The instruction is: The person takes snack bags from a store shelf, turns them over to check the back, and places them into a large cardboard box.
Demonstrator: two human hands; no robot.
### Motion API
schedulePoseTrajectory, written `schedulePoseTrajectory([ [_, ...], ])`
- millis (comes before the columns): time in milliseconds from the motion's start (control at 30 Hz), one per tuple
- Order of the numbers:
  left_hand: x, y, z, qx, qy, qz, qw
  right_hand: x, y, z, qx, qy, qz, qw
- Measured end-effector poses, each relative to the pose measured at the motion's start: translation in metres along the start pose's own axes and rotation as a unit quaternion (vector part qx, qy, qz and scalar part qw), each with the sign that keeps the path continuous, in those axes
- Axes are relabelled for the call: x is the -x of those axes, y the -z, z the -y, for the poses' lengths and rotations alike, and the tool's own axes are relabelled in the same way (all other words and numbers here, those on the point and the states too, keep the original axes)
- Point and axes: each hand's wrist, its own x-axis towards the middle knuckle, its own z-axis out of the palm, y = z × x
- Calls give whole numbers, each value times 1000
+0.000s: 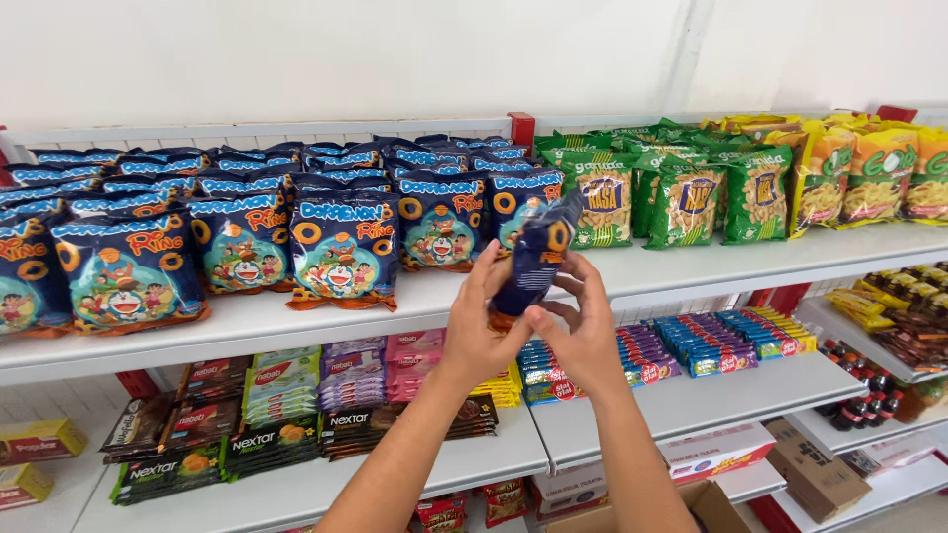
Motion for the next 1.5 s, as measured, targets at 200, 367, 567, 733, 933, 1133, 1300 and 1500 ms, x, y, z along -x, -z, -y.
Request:
schedulePoseTrajectory([
  [200,2,-20,0,153,27,88,984,8,45,-44,-118,-55,-83,988],
  [367,6,-55,5,114,96,95,984,24,105,-54,-253,-149,-172,940],
  [567,30,-116,1,328,193,139,914,50,164,-47,-209,-182,-221,935],
  [733,63,-170,9,344,212,163,900,83,208,-24,-28,-200,-189,961],
  [933,119,-227,17,330,247,242,879,136,269,-50,74,-259,-172,948],
  [1133,173,-275,16,321,310,277,851,186,307,-83,110,-326,-227,911],
  [1300,231,-309,43,248,314,316,860,235,330,-127,133,-370,-273,878],
  [1500,298,-318,60,216,429,314,819,323,350,-192,168,-451,-321,816],
])
